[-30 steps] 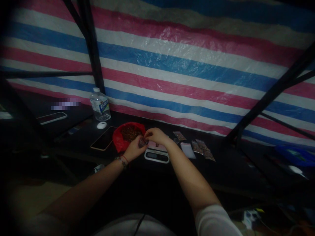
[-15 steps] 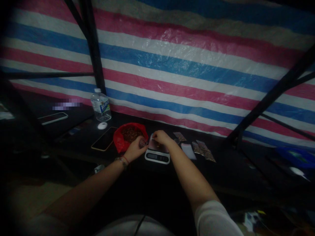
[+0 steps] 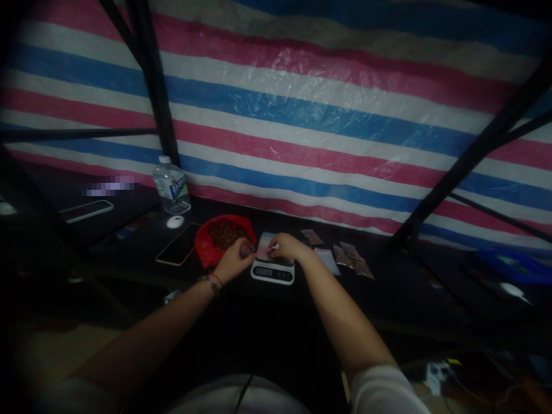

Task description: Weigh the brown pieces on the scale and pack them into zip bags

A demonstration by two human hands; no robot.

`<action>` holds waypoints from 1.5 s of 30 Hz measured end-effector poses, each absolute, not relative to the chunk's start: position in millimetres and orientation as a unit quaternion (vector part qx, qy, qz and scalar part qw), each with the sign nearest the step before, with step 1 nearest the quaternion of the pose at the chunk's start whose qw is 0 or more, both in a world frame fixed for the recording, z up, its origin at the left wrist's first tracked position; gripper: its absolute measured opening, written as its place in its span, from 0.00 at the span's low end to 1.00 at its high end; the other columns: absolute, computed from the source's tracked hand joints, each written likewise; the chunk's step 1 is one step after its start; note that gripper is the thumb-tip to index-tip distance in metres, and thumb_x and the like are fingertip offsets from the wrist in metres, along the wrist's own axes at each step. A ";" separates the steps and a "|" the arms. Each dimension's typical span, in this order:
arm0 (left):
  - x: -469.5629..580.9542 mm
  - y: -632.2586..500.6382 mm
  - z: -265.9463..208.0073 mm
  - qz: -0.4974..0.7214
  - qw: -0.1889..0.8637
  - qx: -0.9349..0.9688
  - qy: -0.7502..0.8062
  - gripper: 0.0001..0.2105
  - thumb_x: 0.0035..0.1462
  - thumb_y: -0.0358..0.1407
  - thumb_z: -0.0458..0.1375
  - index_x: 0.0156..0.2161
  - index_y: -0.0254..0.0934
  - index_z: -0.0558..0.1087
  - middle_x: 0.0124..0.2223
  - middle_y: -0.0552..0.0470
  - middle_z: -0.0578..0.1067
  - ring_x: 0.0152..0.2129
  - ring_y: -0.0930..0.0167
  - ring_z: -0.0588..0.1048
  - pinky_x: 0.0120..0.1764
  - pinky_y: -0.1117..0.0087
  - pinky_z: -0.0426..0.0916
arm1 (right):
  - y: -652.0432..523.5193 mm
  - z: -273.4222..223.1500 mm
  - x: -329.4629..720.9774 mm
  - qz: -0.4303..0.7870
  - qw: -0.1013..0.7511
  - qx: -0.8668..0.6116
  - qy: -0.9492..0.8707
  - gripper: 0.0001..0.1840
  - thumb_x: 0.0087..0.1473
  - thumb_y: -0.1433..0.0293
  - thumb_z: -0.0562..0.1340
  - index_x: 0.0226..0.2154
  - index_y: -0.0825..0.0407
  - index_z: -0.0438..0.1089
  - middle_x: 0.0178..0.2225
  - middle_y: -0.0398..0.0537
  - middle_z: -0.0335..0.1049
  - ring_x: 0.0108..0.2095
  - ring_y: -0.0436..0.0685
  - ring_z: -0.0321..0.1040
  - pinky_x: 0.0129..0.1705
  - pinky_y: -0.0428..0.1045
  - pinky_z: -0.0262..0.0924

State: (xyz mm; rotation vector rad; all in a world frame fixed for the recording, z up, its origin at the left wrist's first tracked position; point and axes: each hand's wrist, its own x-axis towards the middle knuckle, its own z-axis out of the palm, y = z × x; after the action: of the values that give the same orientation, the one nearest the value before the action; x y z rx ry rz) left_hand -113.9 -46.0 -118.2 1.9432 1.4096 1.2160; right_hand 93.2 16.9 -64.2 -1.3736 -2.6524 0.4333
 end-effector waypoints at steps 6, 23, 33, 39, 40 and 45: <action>-114.1 -47.4 -116.4 0.430 0.220 0.707 0.517 0.14 0.51 0.40 0.57 0.42 0.38 0.65 0.35 0.52 0.74 0.31 0.69 0.74 0.35 0.70 0.66 | 26.4 -68.8 89.7 0.167 0.020 -0.449 -0.877 0.12 0.43 0.74 0.64 0.35 0.52 0.76 0.31 0.46 0.76 0.31 0.52 0.71 0.33 0.43 0.59; -114.1 -46.6 -116.5 0.429 0.213 0.709 0.518 0.14 0.51 0.40 0.58 0.41 0.38 0.65 0.35 0.52 0.73 0.31 0.69 0.73 0.35 0.70 0.66 | 25.4 -64.6 78.4 0.096 0.031 -0.463 -0.881 0.12 0.42 0.75 0.62 0.34 0.54 0.75 0.34 0.51 0.75 0.33 0.54 0.70 0.34 0.44 0.58; -114.2 -47.3 -114.9 0.413 0.205 0.721 0.517 0.15 0.49 0.38 0.58 0.44 0.38 0.66 0.38 0.49 0.73 0.34 0.66 0.74 0.37 0.68 0.66 | -3.9 -42.4 38.6 0.160 0.189 -0.360 -0.899 0.10 0.42 0.76 0.63 0.32 0.55 0.74 0.31 0.45 0.71 0.30 0.49 0.66 0.33 0.43 0.57; -114.3 -51.8 -112.9 0.412 0.181 0.747 0.490 0.15 0.50 0.36 0.57 0.44 0.37 0.65 0.40 0.48 0.73 0.36 0.65 0.73 0.39 0.67 0.66 | -23.6 -34.9 31.7 0.153 0.183 -0.360 -0.902 0.10 0.44 0.77 0.63 0.33 0.53 0.74 0.32 0.45 0.72 0.33 0.51 0.67 0.36 0.44 0.58; -113.6 -53.4 -111.7 0.414 0.177 0.748 0.488 0.15 0.50 0.36 0.57 0.44 0.37 0.65 0.40 0.48 0.72 0.36 0.65 0.73 0.39 0.67 0.66 | -26.7 -34.5 33.4 0.164 0.184 -0.363 -0.898 0.10 0.45 0.77 0.63 0.34 0.52 0.75 0.33 0.45 0.73 0.33 0.51 0.68 0.36 0.44 0.58; -104.1 -64.3 -102.6 0.407 0.182 0.751 0.486 0.14 0.48 0.33 0.56 0.41 0.38 0.63 0.38 0.49 0.72 0.35 0.66 0.73 0.38 0.67 0.66 | -44.9 -38.5 42.6 0.146 0.218 -0.399 -0.879 0.08 0.49 0.75 0.62 0.34 0.51 0.75 0.33 0.46 0.74 0.35 0.52 0.69 0.38 0.45 0.59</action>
State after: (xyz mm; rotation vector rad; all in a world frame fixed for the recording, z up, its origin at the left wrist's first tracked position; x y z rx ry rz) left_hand -104.1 -64.3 -102.6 2.1216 1.3730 1.1495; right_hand 42.6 -44.9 -38.5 -1.1041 -2.4320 0.4052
